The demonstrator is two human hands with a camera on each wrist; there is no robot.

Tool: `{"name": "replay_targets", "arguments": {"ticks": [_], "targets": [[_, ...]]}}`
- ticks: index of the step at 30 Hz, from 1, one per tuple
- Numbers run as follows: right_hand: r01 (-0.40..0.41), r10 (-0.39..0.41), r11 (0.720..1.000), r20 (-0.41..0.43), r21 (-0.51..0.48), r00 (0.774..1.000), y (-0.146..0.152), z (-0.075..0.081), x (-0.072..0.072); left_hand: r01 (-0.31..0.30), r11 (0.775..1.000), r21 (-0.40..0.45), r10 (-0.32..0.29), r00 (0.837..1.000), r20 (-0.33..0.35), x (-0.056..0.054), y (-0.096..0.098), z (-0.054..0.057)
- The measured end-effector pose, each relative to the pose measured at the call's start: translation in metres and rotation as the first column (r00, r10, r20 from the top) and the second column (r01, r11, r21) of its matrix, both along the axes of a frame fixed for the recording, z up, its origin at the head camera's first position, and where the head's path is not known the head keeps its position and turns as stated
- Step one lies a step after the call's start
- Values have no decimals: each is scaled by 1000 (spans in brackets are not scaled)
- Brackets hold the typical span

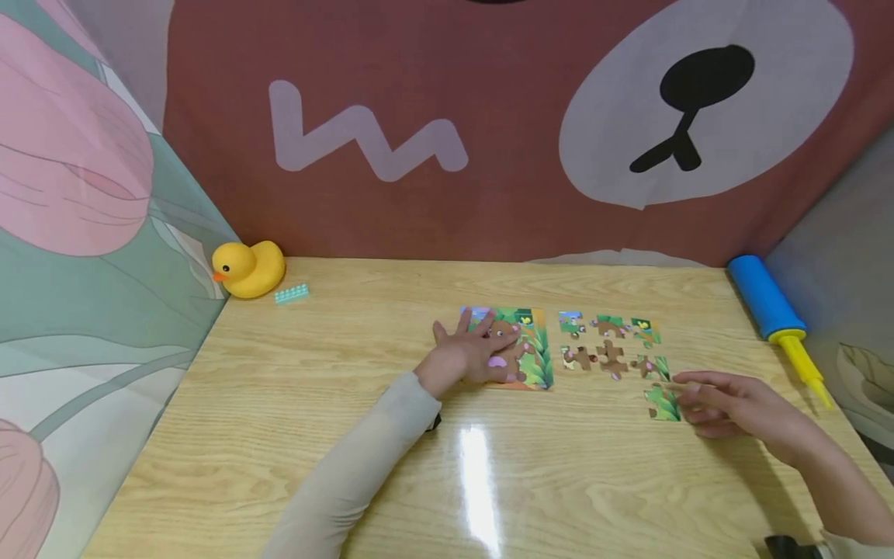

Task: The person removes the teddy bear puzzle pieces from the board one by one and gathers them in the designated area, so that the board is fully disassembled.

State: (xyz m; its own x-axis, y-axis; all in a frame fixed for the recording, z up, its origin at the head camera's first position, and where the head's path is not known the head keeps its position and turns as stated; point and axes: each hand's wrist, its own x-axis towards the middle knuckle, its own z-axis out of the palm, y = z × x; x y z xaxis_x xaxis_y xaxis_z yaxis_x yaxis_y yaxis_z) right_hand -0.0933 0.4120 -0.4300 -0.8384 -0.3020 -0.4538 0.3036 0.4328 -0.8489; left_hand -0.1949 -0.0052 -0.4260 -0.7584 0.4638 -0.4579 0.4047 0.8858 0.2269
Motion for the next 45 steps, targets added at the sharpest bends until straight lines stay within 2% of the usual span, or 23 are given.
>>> {"name": "replay_targets", "arguments": {"ticks": [3, 7, 14, 22, 32, 41, 45], "targets": [[-1, 1, 1000, -13, 12, 1000, 1, 1, -1, 9, 1000, -15, -9, 1000, -1, -1, 0, 0], [34, -30, 996, -43, 80, 999, -2, 7, -4, 12, 999, -37, -12, 1000, 2, -3, 1, 1], [49, -34, 988, -103, 149, 994, -23, 17, -17, 4, 1000, -13, -3, 999, 40, -4, 1, 2], [21, -6, 996, -160, 90, 987, -65, 16, -39, -7, 1000, 17, 7, 1000, 17, -5, -1, 0], [-11, 15, 1000, -126, 27, 992, -119, 15, -65, 26, 995, 94, -24, 999, -27, -4, -9, -4], [-13, 15, 1000, -101, 19, 995, -153, 8, -83, -7, 999, 39, 10, 996, -86, -5, -28, -7], [-16, 19, 1000, -99, 24, 995, -165, 5, -88, -17, 998, 54, 22, 996, -86, -6, -38, -7]]}}
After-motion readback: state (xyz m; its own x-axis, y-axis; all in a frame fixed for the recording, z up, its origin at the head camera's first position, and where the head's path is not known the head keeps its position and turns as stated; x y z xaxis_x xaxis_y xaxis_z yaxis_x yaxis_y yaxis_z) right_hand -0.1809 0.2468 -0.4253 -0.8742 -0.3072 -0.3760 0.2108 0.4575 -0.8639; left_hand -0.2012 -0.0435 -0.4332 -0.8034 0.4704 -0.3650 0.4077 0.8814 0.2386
